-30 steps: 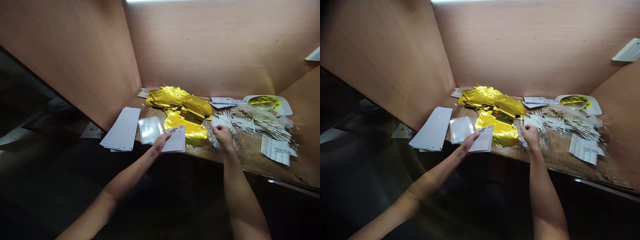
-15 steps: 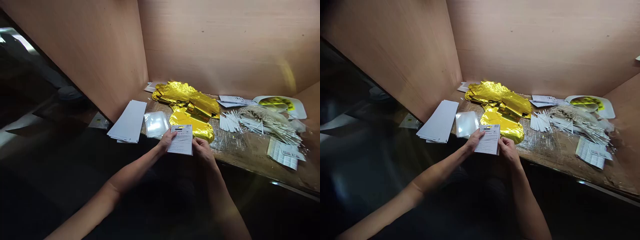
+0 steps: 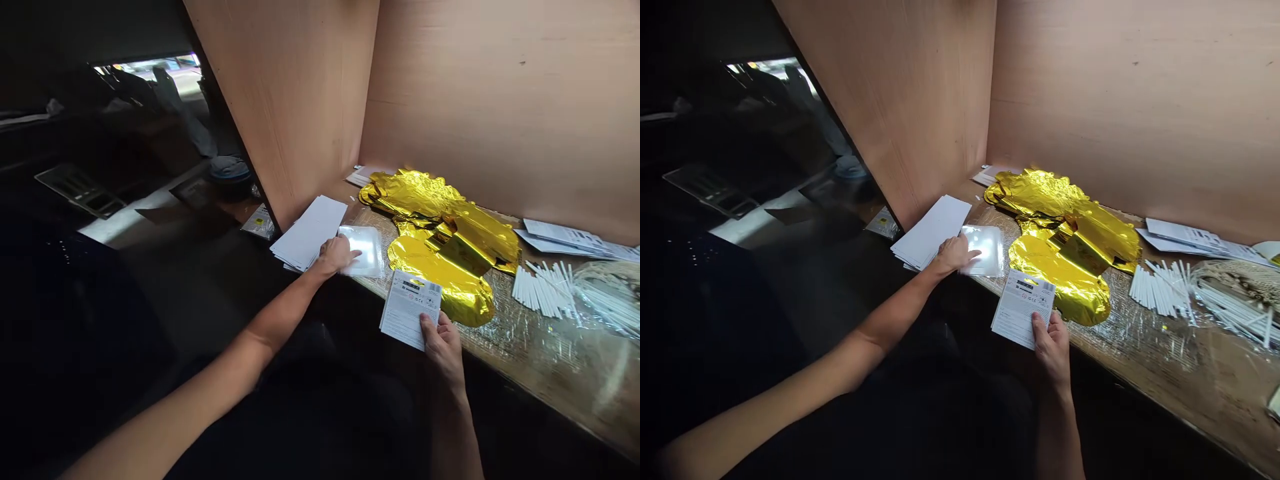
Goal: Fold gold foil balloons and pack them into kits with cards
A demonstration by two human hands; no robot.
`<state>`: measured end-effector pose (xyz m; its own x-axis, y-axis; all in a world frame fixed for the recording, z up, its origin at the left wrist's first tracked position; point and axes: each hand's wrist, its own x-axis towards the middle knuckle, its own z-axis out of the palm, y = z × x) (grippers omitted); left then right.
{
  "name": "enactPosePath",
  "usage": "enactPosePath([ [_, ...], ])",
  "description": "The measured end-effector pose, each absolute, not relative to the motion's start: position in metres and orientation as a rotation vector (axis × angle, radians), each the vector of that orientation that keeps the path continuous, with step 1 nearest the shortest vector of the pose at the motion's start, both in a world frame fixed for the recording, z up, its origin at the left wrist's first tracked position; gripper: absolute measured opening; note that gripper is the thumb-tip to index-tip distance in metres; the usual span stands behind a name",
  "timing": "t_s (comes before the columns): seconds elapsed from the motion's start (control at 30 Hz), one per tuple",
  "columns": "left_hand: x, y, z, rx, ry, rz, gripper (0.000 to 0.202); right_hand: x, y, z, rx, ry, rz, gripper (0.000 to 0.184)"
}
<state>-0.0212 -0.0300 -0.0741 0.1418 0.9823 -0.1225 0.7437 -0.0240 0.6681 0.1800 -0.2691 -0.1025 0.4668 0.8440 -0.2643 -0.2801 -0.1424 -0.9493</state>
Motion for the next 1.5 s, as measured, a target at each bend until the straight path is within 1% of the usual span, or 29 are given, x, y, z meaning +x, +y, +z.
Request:
enactPosePath([
  [0.07,-0.03,-0.013,-0.076,1.768,1.662,0.5,0.057,0.175,-0.27,-0.101,-1.333,-0.553,1.171,0.047],
  [0.2,-0.037,-0.001,-0.081,1.786,1.624,0.534,0.058,0.166,-0.272,-0.102,-1.29,-0.565,1.261,0.05],
  [0.27,-0.04,0.001,-0.08,1.793,1.599,0.532,0.052,0.165,-0.275,-0.104,-1.282,-0.562,1.268,0.051],
  [0.37,-0.043,0.005,-0.077,1.815,1.548,0.491,0.038,0.169,-0.28,-0.108,-1.296,-0.533,1.283,0.052],
  [0.6,-0.045,0.007,-0.07,1.893,1.542,0.512,0.023,0.179,-0.284,-0.116,-1.302,-0.478,1.208,0.052],
  [0.73,-0.053,0.013,-0.063,1.933,1.452,0.561,0.027,0.178,-0.284,-0.117,-1.287,-0.496,1.195,0.048],
  [0.8,-0.058,0.015,-0.06,1.862,1.437,0.708,0.028,0.176,-0.286,-0.115,-1.277,-0.499,1.192,0.045],
  [0.9,-0.058,0.008,-0.056,1.504,1.321,1.03,0.035,0.169,-0.288,-0.108,-1.251,-0.512,1.244,0.043],
  [1.0,-0.04,-0.016,-0.054,1.191,1.116,1.12,0.05,0.154,-0.285,-0.094,-1.209,-0.59,1.404,0.046],
  [1.1,-0.015,-0.052,-0.052,1.095,0.959,1.045,0.059,0.139,-0.277,-0.079,-1.15,-0.714,1.569,0.049],
  [1.2,-0.001,-0.081,-0.048,1.06,0.814,0.883,0.062,0.136,-0.269,-0.069,-1.124,-0.775,1.639,0.05],
  [1.27,-0.002,-0.091,-0.046,1.025,0.735,0.708,0.058,0.14,-0.268,-0.067,-1.133,-0.742,1.612,0.05],
  [1.37,-0.011,-0.093,-0.044,0.921,0.656,0.454,0.045,0.149,-0.274,-0.069,-1.194,-0.669,1.526,0.048],
  [1.43,-0.016,-0.091,-0.044,0.844,0.632,0.371,0.037,0.152,-0.28,-0.072,-1.26,-0.645,1.468,0.048],
  [1.5,-0.019,-0.09,-0.044,0.786,0.62,0.331,0.033,0.153,-0.286,-0.075,-1.316,-0.627,1.427,0.047],
])
